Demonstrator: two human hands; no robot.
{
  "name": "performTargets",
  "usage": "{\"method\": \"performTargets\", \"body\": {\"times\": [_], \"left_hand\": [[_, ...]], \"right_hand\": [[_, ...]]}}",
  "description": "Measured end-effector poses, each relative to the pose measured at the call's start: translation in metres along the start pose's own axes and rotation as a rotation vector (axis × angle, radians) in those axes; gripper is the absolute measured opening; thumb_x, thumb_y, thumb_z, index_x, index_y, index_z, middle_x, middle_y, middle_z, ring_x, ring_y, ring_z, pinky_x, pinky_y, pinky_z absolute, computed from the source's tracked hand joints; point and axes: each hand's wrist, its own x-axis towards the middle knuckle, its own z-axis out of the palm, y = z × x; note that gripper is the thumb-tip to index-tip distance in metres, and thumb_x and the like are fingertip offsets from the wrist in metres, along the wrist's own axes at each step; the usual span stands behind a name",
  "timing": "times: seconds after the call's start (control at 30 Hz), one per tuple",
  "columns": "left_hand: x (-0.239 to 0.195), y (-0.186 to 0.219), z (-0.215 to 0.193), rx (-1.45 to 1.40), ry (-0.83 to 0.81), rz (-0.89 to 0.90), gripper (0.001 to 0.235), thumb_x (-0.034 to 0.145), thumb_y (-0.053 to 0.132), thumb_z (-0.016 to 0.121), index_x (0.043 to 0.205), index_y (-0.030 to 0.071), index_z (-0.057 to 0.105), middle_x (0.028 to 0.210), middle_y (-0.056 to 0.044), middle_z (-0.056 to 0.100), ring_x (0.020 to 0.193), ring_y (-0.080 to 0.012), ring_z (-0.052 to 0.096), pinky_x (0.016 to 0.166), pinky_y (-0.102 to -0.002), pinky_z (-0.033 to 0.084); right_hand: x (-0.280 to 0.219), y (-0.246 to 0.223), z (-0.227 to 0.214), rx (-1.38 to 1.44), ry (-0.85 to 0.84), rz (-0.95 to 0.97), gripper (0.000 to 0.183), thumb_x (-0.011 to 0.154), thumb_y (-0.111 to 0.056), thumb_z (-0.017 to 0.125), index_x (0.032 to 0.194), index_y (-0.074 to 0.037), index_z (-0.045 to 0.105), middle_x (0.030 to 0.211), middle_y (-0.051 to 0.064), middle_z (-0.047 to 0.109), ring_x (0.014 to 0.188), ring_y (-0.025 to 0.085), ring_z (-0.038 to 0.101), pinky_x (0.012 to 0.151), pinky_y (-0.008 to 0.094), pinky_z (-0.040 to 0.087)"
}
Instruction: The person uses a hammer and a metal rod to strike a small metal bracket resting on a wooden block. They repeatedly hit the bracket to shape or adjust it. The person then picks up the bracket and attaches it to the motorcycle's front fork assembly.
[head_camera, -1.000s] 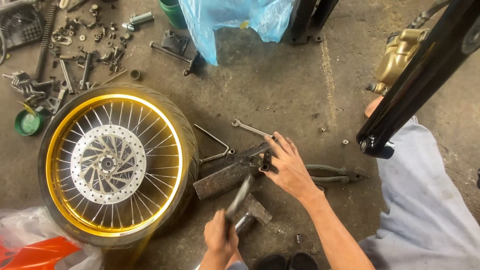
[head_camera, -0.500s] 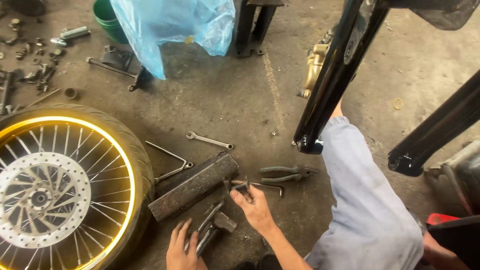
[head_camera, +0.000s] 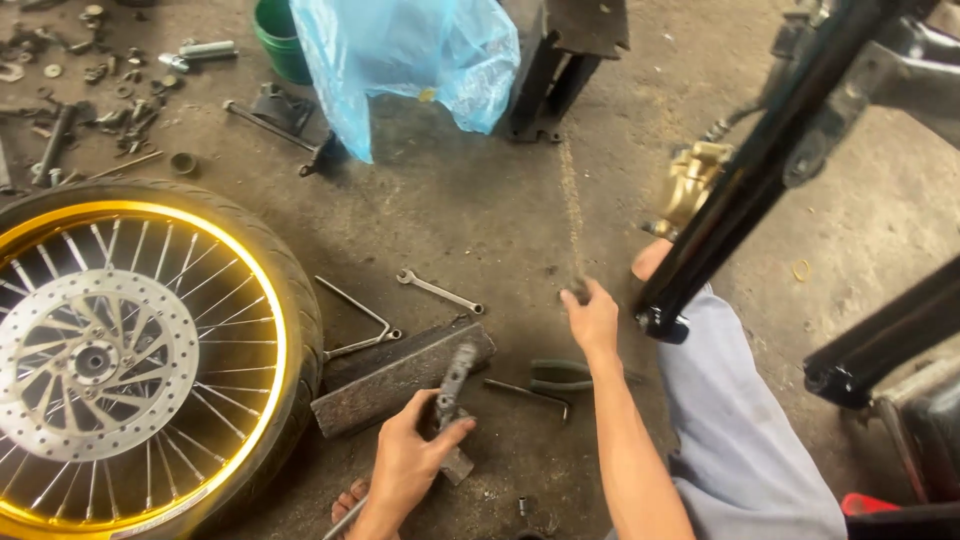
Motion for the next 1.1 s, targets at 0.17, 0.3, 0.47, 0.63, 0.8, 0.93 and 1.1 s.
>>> {"method": "performTargets", "body": {"times": [0.17, 0.3, 0.47, 0.63, 0.8, 0.93, 1.1], "left_hand": [[-0.005, 0.016, 0.0, 0.369, 0.334, 0.507, 0.039, 0.067, 0.025, 0.089, 0.1, 0.014, 0.071, 0.083, 0.003, 0.067, 0.065, -0.0172, 0.065, 0.061, -0.03, 0.053], [-0.01, 0.038, -0.017, 0.423, 0.5, 0.638, 0.038, 0.067, 0.019, 0.088, 0.101, 0.014, 0.072, 0.081, 0.001, 0.062, 0.06, -0.0172, 0.061, 0.056, -0.03, 0.05], [-0.009, 0.054, -0.032, 0.487, 0.545, 0.687, 0.038, 0.069, 0.018, 0.087, 0.103, 0.009, 0.071, 0.079, -0.001, 0.064, 0.056, -0.0161, 0.06, 0.05, -0.03, 0.049], [-0.023, 0.061, -0.03, 0.512, 0.577, 0.777, 0.049, 0.064, 0.015, 0.087, 0.109, 0.007, 0.07, 0.084, -0.004, 0.064, 0.062, -0.0187, 0.061, 0.052, -0.031, 0.05], [-0.035, 0.061, -0.026, 0.607, 0.673, 0.869, 0.048, 0.069, 0.019, 0.085, 0.112, 0.005, 0.068, 0.088, -0.005, 0.061, 0.065, -0.0183, 0.06, 0.052, -0.03, 0.048], [-0.041, 0.063, -0.024, 0.666, 0.71, 1.007, 0.041, 0.073, 0.012, 0.082, 0.109, 0.001, 0.067, 0.081, -0.004, 0.057, 0.06, -0.0147, 0.051, 0.043, -0.028, 0.04], [-0.04, 0.063, -0.024, 0.687, 0.694, 1.009, 0.043, 0.074, 0.013, 0.081, 0.112, -0.001, 0.067, 0.082, -0.005, 0.058, 0.061, -0.0156, 0.051, 0.044, -0.028, 0.04]], "right_hand": [[0.064, 0.024, 0.055, -0.339, 0.048, -0.386, 0.035, 0.089, -0.017, 0.069, 0.122, -0.006, 0.07, 0.113, 0.017, 0.063, 0.098, 0.038, 0.064, 0.089, 0.043, 0.052], [0.031, -0.024, 0.05, -0.18, 0.125, -0.397, 0.027, 0.086, -0.013, 0.068, 0.106, 0.002, 0.075, 0.103, 0.015, 0.077, 0.093, 0.034, 0.072, 0.084, 0.04, 0.055], [-0.152, -0.159, -0.009, 0.602, -0.025, -0.164, 0.018, 0.086, 0.002, 0.068, 0.104, 0.002, 0.07, 0.082, 0.011, 0.073, 0.074, 0.018, 0.067, 0.074, 0.028, 0.056], [-0.221, -0.191, -0.03, 0.352, -0.148, -0.562, 0.027, 0.074, -0.001, 0.081, 0.1, -0.003, 0.076, 0.089, 0.006, 0.082, 0.069, 0.012, 0.073, 0.063, 0.021, 0.06], [-0.238, -0.198, -0.039, 0.144, -0.057, -0.807, 0.024, 0.074, -0.002, 0.08, 0.097, -0.002, 0.076, 0.097, 0.004, 0.078, 0.074, 0.012, 0.074, 0.068, 0.022, 0.061], [-0.245, -0.197, -0.042, 0.091, -0.01, -0.829, 0.023, 0.074, 0.001, 0.078, 0.097, -0.001, 0.077, 0.099, 0.005, 0.078, 0.077, 0.013, 0.075, 0.07, 0.022, 0.063], [-0.242, -0.193, -0.042, 0.087, -0.016, -0.863, 0.021, 0.077, -0.001, 0.079, 0.098, -0.002, 0.077, 0.099, 0.006, 0.078, 0.076, 0.013, 0.074, 0.068, 0.022, 0.064]]}}
